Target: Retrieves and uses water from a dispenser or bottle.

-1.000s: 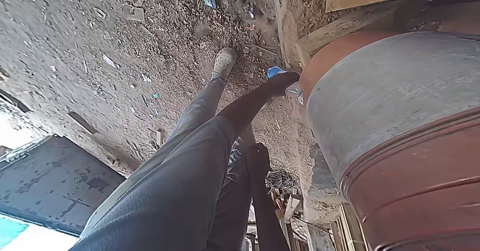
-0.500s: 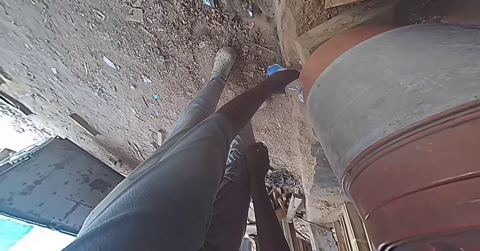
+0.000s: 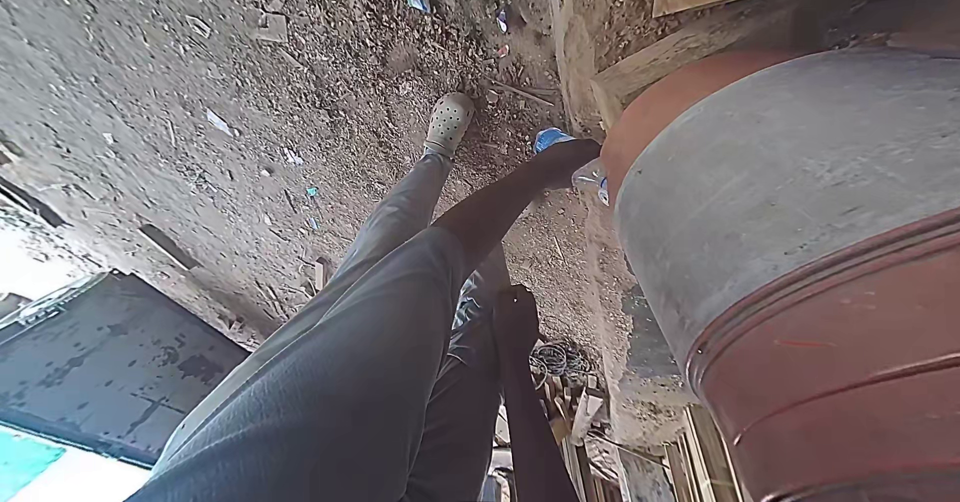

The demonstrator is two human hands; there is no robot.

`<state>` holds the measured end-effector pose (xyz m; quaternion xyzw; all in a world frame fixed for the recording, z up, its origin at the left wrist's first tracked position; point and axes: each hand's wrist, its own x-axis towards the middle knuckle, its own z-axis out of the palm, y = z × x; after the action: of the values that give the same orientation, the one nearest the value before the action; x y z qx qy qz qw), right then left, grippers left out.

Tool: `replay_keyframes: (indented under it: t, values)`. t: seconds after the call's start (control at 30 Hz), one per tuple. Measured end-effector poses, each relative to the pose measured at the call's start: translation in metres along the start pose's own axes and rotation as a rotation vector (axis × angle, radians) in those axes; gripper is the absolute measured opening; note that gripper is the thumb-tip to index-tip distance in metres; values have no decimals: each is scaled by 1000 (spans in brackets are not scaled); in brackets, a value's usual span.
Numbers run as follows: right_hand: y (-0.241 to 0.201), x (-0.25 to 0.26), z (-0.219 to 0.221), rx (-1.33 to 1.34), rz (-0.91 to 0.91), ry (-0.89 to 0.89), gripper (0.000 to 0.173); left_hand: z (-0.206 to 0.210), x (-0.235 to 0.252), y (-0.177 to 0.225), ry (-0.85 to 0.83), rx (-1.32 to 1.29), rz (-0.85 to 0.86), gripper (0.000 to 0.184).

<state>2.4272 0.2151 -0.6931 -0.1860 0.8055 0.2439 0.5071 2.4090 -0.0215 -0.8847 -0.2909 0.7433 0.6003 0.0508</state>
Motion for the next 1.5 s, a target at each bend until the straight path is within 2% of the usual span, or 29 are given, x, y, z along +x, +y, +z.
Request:
replay_keyframes:
  t: [0.73,0.9,0.97,1.03,1.13,1.23,1.3,1.37,1.5]
  values:
    - [-3,0,-2,-56,17,-52,35,1,-4,5,-3,-46,-30,82]
    - [-5,2,-8,-51,-138,-55,42,-3,-4,6,-18,-34,-43,81]
    - [-7,10,-19,134,-269,59,40,-5,-3,6,-32,-22,-44,82]
    - [-25,26,-38,511,-334,172,36,-5,-1,4,-23,-11,-28,85]
    - [-73,45,-82,1187,-154,177,38,-4,0,1,-13,3,-12,84]
    - [-116,58,-120,1569,11,197,43,-9,-1,6,-34,2,-22,83]
    - [-133,65,-129,1690,49,292,45,-11,0,7,-24,-7,-27,83]
    - [-140,67,-129,1702,95,366,43,-9,-1,8,-24,-3,-32,82]
    - [-141,72,-124,1697,135,372,48,-3,0,2,-19,-10,-44,87]
